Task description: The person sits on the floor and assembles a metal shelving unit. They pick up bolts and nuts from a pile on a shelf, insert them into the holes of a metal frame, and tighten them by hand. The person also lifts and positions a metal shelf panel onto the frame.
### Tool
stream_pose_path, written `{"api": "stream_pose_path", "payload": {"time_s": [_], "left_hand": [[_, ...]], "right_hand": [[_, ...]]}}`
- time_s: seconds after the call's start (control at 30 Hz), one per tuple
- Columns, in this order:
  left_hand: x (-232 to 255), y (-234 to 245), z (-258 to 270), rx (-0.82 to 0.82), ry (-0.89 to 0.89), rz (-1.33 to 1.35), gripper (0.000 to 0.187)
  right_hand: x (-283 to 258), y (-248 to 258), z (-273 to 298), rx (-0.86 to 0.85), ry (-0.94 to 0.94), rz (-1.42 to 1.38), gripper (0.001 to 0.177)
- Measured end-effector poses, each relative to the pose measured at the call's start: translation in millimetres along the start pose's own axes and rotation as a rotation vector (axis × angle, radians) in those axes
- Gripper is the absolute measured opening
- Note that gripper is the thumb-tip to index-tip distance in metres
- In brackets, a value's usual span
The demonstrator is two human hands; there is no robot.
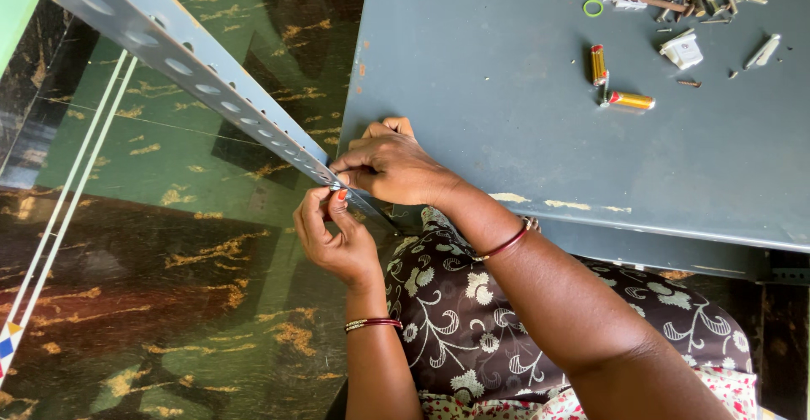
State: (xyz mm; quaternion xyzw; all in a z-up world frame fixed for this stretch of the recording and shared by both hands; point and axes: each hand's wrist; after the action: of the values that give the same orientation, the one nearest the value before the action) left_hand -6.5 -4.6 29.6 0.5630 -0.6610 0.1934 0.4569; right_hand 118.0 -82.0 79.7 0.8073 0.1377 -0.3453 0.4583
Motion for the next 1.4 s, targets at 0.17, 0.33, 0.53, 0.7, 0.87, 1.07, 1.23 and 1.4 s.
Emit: {"api": "stream_pose_path", "payload": {"time_s": [0.17,0.33,0.53,0.7,0.87,1.07,1.23,1.4], "left_hand": [[-8.7,-6.5,2.8,0.008,0.178,0.439,0.018],[-10.1,-7.3,0.4,0.038,0.256,0.428,0.022],[-16.1,-7.3,1.7,0.029,0.14,0.271,0.02],[-23.4,-7.7,6.2,0.027,0.116,0.302,0.017],[-44.6,-13.2,2.9,0.003,0.174,0.446,0.022],[-39.6,-13.3,4.6,-0.037,0.185,0.447,0.03],[-26.3,-9.0,-1.5,-0.03,0.156,0.368,0.028],[-18.6,-5.4,-4.8,-0.044,0.108,0.34,0.028]], "right_hand": [[-3.8,4.0,0.7,-0.012,-0.038,-0.039,0.017],[-5.1,3.2,0.6,-0.003,-0.022,-0.02,0.02],[3.2,-6.7,-1.5,0.019,-0.008,0.045,0.019],[12.3,-12.7,2.0,0.008,0.015,0.135,0.026],[19.8,-18.3,3.2,0.037,0.038,0.033,0.026],[13.7,-15.7,2.4,-0.015,-0.034,0.039,0.025],[10.8,-22.1,-3.7,0.014,-0.155,0.049,0.023],[9.7,-29.8,-5.8,0.011,-0.261,0.067,0.022]]}}
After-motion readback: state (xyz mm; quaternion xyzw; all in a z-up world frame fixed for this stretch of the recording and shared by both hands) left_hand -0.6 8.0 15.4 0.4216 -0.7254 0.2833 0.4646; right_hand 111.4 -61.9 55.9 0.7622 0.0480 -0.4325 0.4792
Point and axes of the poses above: each hand's wrist, its own z-axis away from the middle knuckle, its own y-axis out of the back of the hand, x = y × z, and after that the axes turned 7 degrees about y, right-handed
